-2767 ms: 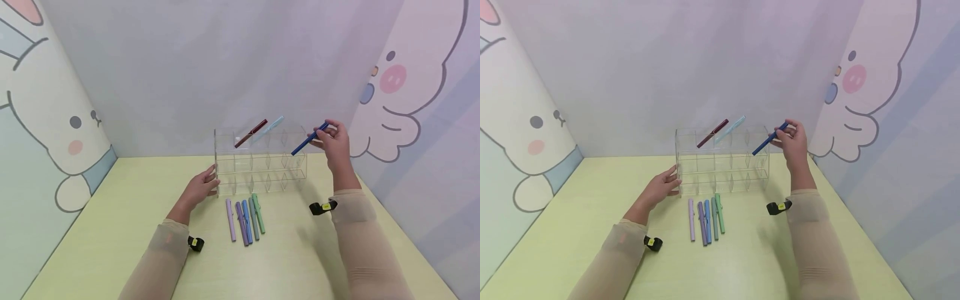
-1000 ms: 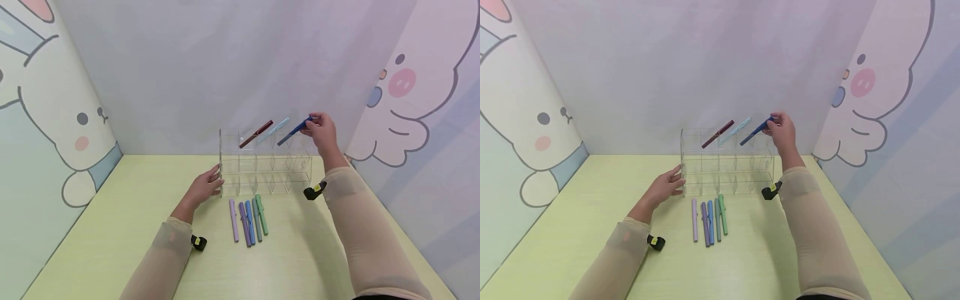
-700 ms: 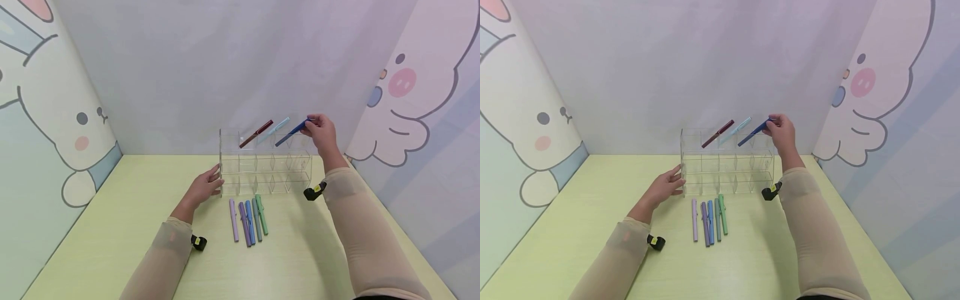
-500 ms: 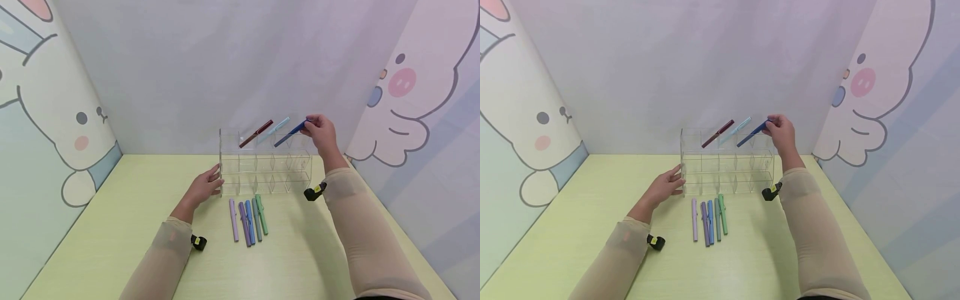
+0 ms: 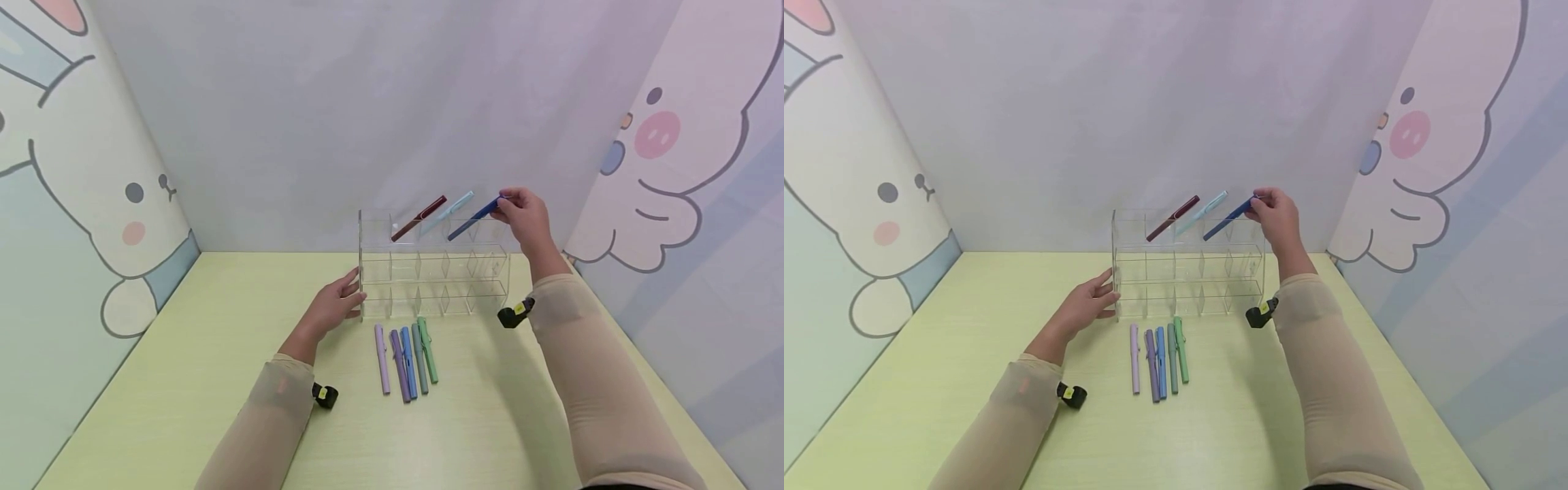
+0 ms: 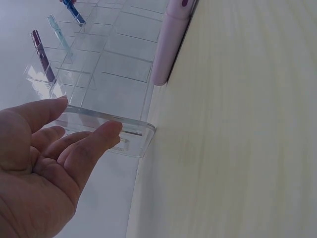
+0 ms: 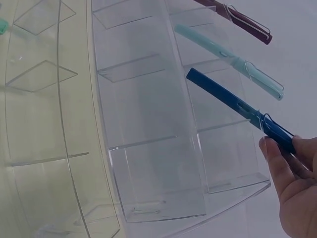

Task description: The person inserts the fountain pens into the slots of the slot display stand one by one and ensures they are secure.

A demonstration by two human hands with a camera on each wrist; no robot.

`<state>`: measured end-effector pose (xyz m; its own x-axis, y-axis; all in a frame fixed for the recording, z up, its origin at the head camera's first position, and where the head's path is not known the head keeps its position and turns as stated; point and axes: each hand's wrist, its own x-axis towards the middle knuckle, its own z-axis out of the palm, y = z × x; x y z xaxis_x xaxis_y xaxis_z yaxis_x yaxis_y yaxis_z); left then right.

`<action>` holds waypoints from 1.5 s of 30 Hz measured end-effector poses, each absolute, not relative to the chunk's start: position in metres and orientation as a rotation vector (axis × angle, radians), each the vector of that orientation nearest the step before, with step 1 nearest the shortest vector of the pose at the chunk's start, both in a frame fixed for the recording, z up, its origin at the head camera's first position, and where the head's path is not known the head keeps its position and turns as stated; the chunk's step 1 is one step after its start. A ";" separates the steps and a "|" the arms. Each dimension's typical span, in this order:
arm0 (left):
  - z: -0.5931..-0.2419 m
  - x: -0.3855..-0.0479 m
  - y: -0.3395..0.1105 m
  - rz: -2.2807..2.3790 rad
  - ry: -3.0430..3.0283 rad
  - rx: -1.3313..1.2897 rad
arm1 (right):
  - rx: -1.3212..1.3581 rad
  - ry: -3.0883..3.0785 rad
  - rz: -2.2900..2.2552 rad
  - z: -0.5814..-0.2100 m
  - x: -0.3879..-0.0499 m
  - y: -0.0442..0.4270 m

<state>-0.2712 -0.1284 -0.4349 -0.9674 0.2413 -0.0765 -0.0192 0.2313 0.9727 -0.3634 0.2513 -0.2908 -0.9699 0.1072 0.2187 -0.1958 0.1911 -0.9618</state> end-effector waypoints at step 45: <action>-0.436 -0.273 -0.130 1.799 2.311 0.197 | 0.173 -2.496 1.723 -0.337 -0.274 0.259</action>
